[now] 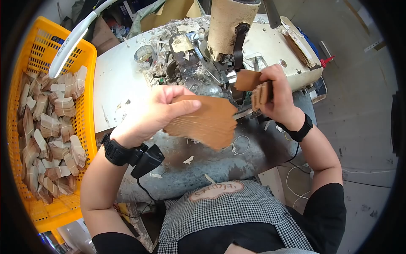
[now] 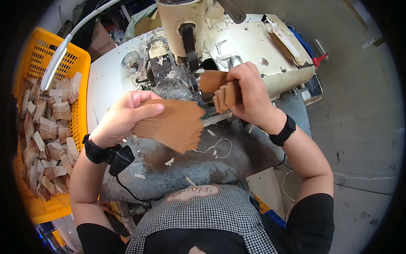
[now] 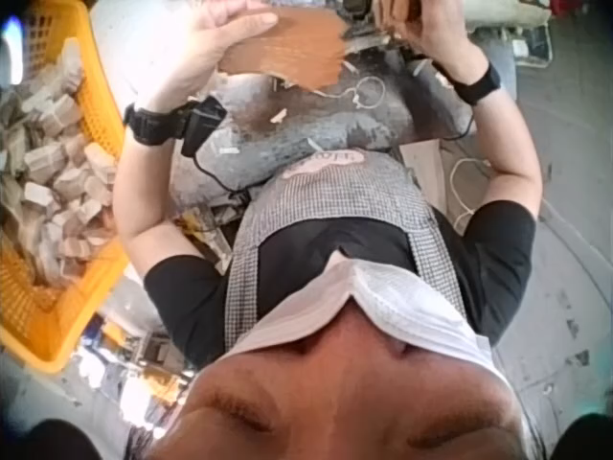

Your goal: The recorder uses an industrial skiving machine to thin the edges of leather shoe components.

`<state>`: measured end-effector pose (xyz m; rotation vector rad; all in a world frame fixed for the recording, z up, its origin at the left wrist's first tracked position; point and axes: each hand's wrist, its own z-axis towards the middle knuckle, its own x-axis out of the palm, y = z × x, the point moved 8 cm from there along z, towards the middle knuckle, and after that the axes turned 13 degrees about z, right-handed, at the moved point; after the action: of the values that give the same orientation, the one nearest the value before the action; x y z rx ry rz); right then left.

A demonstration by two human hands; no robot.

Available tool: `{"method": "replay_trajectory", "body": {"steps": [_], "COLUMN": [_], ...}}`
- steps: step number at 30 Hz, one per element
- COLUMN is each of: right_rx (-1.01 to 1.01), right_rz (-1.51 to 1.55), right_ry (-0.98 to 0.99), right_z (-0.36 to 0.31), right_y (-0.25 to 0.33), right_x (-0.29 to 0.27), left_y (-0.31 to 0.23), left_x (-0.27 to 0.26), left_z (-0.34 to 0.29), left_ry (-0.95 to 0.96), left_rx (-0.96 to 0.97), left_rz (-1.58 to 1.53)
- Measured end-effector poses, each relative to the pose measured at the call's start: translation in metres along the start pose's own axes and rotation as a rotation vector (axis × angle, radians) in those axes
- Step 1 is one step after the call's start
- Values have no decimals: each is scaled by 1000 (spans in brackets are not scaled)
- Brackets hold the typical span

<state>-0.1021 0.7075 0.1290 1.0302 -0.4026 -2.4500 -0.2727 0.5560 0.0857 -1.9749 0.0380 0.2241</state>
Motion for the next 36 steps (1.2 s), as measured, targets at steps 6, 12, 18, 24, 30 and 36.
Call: {"method": "replay_trajectory", "body": {"steps": [6, 12, 18, 24, 30, 36], "right_rx": [-3, 26, 26, -85, -60, -29], "right_rz": [-25, -20, -7, 22, 66, 65], "right_ry": [193, 84, -10, 142, 13, 134], "right_z": [-7, 5, -2, 13, -1, -2], "right_y": [7, -3, 11, 20, 7, 9], "right_x": [12, 12, -9, 19, 2, 10], "left_y": [1, -9, 0, -6, 0, 1], "left_x": [-3, 8, -7, 5, -3, -8], "left_z": [6, 6, -1, 9, 1, 4], "left_ry": [-98, -12, -59, -115, 21, -168], "left_rx": [-48, 2, -19, -63, 2, -116], "left_rz": [35, 129, -26, 102, 116, 60]}}
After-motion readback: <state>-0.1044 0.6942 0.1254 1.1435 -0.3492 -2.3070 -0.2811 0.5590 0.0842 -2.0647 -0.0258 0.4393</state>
